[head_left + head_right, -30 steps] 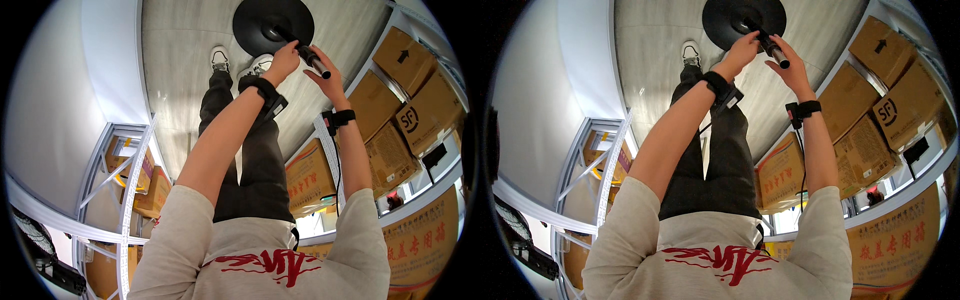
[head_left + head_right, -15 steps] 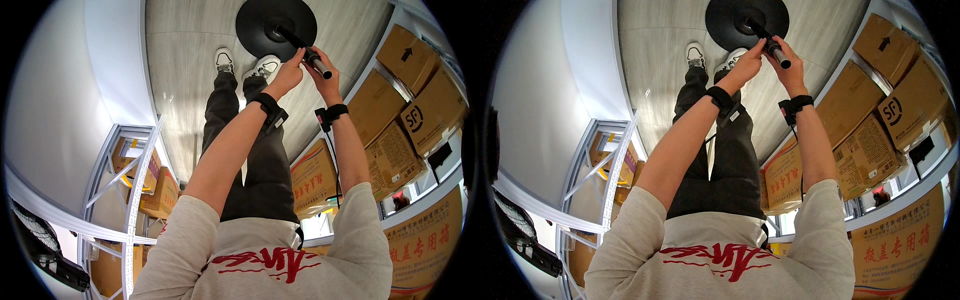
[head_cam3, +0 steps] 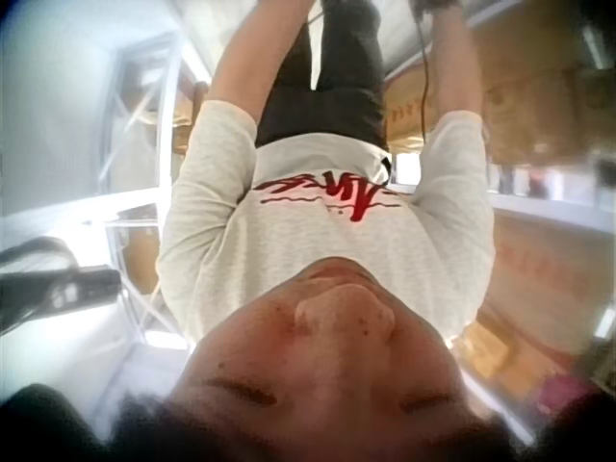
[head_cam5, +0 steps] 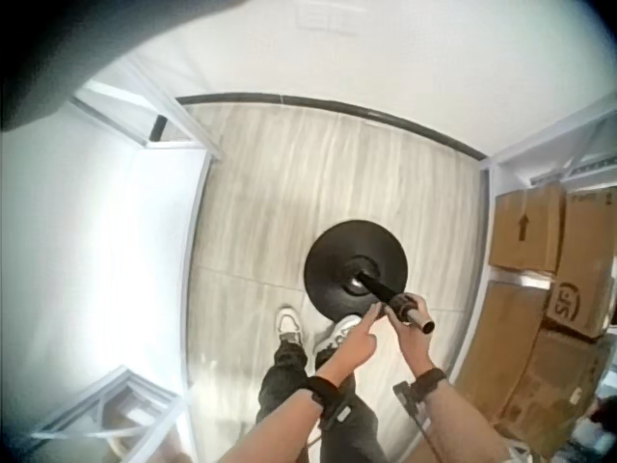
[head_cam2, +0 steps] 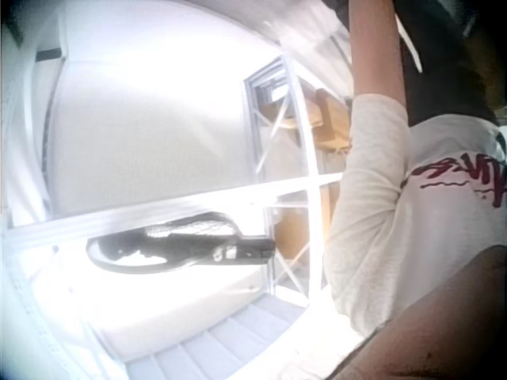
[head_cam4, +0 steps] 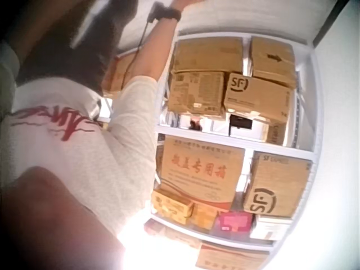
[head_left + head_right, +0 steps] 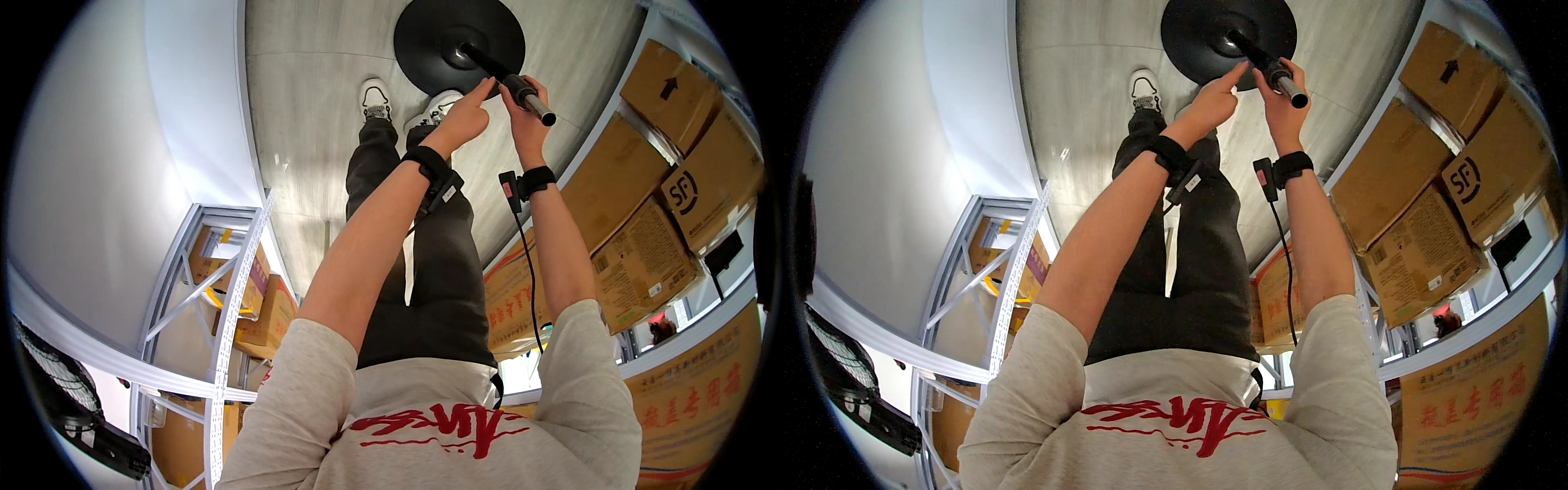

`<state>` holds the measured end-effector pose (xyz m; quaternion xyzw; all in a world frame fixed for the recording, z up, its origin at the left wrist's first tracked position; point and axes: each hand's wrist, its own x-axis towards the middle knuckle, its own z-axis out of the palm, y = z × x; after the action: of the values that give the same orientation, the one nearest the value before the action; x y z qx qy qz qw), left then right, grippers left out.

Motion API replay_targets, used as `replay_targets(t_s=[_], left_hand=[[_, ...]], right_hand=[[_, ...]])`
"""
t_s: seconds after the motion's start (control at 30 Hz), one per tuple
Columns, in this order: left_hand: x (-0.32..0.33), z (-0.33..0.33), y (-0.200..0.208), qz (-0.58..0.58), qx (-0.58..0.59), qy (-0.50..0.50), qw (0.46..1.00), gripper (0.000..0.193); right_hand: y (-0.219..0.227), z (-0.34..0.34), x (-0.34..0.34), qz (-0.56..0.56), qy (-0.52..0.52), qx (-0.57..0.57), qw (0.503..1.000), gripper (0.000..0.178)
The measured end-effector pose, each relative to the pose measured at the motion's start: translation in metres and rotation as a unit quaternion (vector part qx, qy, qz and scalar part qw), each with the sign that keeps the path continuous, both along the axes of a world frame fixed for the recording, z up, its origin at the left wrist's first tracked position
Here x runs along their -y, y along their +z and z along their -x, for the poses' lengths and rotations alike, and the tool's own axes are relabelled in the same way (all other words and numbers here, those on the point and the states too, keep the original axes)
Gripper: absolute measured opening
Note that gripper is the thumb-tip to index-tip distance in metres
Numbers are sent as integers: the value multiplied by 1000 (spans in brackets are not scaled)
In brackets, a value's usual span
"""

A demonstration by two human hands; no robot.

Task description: The person assembles a standing fan by attaching the motor housing to the base and tightening screws with a screwdriver. The person secures the fan head to the stand and adjusts the connection points.

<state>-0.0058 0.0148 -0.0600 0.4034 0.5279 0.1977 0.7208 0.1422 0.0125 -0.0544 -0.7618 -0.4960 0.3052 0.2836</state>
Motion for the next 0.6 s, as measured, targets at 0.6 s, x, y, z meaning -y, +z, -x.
replay_targets(t_s=[0.6], left_hand=[[-4,50,25,84,40,-22,995,65]], right_hand=[[17,11,-30,46,44,-7,998,49]])
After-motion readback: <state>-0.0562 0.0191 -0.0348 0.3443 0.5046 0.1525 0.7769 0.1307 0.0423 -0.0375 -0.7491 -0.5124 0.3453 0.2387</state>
